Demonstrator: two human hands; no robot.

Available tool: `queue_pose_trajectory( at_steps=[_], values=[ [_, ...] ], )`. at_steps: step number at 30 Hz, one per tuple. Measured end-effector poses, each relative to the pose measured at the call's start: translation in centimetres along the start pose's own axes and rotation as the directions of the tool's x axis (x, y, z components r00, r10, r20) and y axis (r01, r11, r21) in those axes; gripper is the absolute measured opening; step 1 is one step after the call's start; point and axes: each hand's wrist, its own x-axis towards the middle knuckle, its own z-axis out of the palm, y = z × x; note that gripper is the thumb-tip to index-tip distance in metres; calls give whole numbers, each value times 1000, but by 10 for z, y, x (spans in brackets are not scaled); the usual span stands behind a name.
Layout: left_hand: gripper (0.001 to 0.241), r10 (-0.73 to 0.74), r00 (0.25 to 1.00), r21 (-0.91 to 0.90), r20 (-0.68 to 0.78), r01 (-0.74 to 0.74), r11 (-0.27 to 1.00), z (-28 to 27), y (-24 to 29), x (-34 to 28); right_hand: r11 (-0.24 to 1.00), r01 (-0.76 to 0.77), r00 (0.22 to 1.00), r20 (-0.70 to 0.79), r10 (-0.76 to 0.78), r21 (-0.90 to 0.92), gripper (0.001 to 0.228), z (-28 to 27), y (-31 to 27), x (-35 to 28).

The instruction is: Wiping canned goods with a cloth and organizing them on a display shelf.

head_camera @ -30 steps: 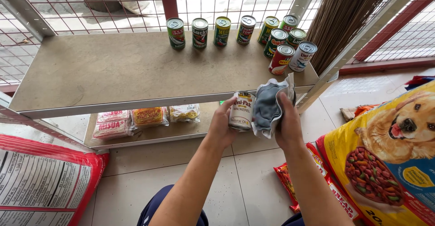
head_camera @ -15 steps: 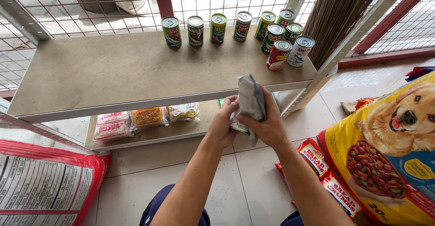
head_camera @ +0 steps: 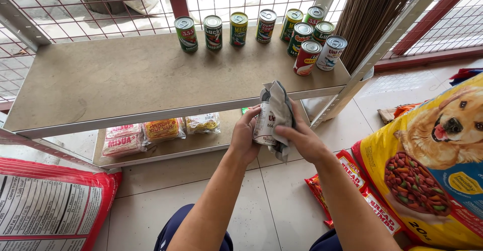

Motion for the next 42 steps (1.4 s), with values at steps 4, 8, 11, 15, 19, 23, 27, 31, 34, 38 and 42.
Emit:
queue_pose_trajectory(
  at_steps=[4, 8, 11, 15, 19, 23, 27, 31, 34, 38, 42],
  values=[
    [29, 4, 1000, -2, 30, -4, 1000, -9, 0, 3, 982, 10, 996, 83, -26, 188, 101, -4, -3, 4],
    [36, 32, 998, 182, 54, -42, 982, -21, -5, 12, 984, 121, 988, -83, -133, -135, 112, 15, -21, 2],
    [37, 41, 996, 244, 84, -61, 968, -24, -12, 21, 983, 176, 939, -291, -185, -54, 85, 27, -19, 6],
    [38, 58, 993, 270, 98, -83, 959, -20, -13, 21, 979, 171, 798, -566, -206, -115, 29, 42, -17, 8],
    [36, 81, 994, 236, 77, -97, 967, -29, -7, 27, 976, 85, 833, -552, 41, 200, 31, 23, -19, 10],
    [39, 10, 1000, 108, -11, -8, 994, -38, 15, 35, 758, 100, 894, -393, 216, 644, 60, 5, -24, 12],
    [39, -58, 998, 18, 5, 58, 998, -29, 12, 36, 824, 273, 883, -469, -9, 497, 62, 3, -6, 15],
    [33, -15, 998, 134, -68, 24, 991, -43, -2, 39, 941, 214, 938, -212, -273, -263, 53, -14, 63, 16],
    [29, 3, 998, 205, -68, 11, 979, -47, -2, 38, 703, 274, 939, 27, -342, -656, 96, 38, -19, -6],
    [27, 49, 998, 336, -47, -31, 941, -26, 0, 23, 850, -4, 943, -285, -172, -526, 79, 40, -13, 3],
    [26, 26, 999, 264, -42, -14, 964, -15, -2, 15, 900, -63, 922, -371, -113, -431, 75, 41, -26, 3]
  ],
)
